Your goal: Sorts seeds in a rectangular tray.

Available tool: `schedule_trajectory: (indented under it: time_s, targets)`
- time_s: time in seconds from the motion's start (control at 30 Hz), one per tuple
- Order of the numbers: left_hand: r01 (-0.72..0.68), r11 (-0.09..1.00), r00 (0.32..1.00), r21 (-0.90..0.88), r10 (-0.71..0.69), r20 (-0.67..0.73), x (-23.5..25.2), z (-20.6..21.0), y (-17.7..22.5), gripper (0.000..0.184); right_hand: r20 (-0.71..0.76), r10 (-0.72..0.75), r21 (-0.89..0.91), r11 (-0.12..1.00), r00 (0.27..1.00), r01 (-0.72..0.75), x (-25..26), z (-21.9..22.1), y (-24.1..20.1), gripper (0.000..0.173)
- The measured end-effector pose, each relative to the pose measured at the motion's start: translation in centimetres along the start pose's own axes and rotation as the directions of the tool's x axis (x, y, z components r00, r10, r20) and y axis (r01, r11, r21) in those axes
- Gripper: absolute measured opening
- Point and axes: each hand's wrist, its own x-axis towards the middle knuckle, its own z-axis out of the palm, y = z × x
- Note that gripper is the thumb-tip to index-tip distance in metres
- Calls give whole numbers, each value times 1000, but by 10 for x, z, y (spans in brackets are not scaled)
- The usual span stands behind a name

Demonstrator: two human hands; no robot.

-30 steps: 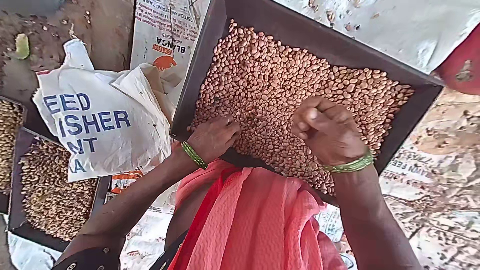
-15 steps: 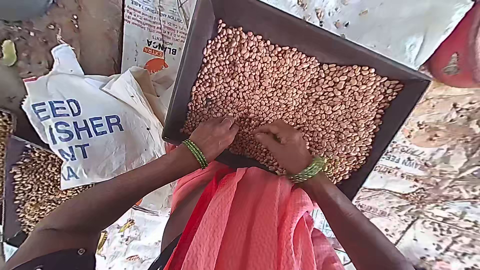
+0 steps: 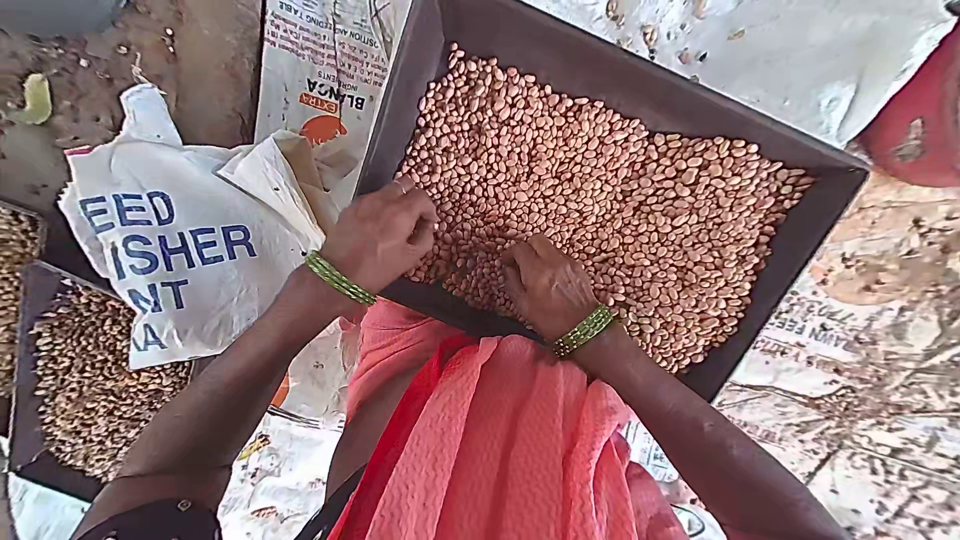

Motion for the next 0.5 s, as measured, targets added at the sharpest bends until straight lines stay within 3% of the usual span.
schedule_trajectory:
  time_s: [0.27,0.4,0.5]
  targets:
    - [26,999,998,32,-24,-51,-4,-24,-2,18,80,9,-24,1000,997,-7,-2,2,-3,17]
    - [8,1000,997,30,-6,-70,-8,-23,-1,18,98,56,123,990,994,-68,-4,-8,2,17]
    - [17,1000,996,22,-14,-93,-11,-26,-3,19,13,34,180,983,999,-36,-9,-13,7,18]
